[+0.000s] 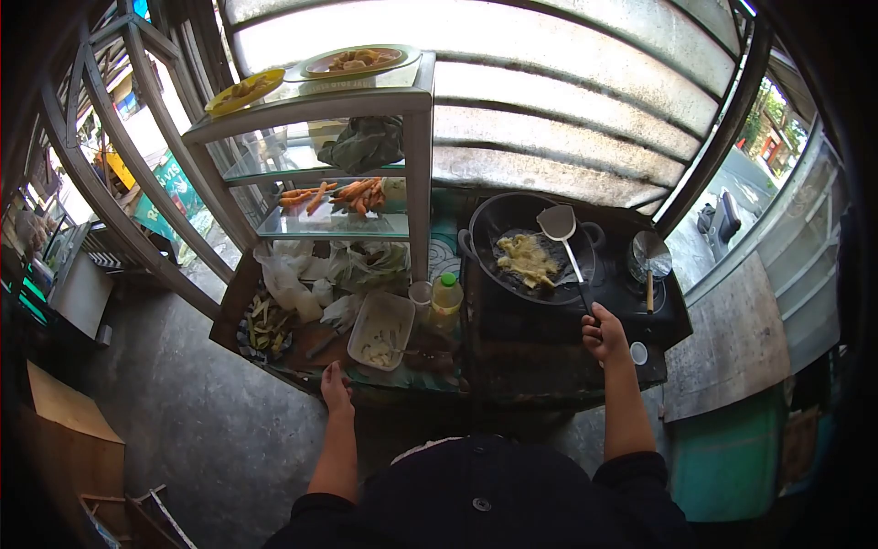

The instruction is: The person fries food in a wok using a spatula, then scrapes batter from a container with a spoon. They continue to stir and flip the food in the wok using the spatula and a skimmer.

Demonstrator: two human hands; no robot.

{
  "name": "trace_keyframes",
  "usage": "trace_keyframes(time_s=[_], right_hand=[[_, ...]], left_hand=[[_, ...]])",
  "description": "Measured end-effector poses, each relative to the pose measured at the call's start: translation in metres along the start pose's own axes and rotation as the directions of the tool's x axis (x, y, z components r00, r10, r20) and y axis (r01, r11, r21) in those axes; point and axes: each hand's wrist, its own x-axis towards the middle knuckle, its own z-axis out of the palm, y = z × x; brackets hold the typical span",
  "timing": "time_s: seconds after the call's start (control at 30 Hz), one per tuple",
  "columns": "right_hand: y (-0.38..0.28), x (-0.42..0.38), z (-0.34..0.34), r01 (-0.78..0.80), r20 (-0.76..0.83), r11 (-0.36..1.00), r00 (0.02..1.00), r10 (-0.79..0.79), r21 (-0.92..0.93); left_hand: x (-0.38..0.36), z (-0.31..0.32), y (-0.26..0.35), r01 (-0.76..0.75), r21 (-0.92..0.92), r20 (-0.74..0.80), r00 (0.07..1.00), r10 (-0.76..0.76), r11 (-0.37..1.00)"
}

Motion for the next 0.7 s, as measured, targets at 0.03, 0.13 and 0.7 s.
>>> trace_keyframes(time_s=[0.03,0.13,0.7], right_hand=[[0.001,-0.002,0.004,0.048,-0.045,0.996,0.998,-0.052,-0.076],[0.010,-0.001,0.005,0.061,-0.191,0.953,0.974,-0.122,-0.298],[0.005,0.011,0.011,0.013,-0.004,1.000,1.000,-0.013,-0.013]], left_hand=[[0.002,-0.001,-0.002,-0.023,0.035,0.021,1.000,0.022,0.999],[0.002,-0.005,-0.001,-0.040,0.099,0.036,0.999,0.036,0.994],[-0.004,-0.006,0.009,0.059,-0.024,-0.013,0.998,-0.060,0.998]])
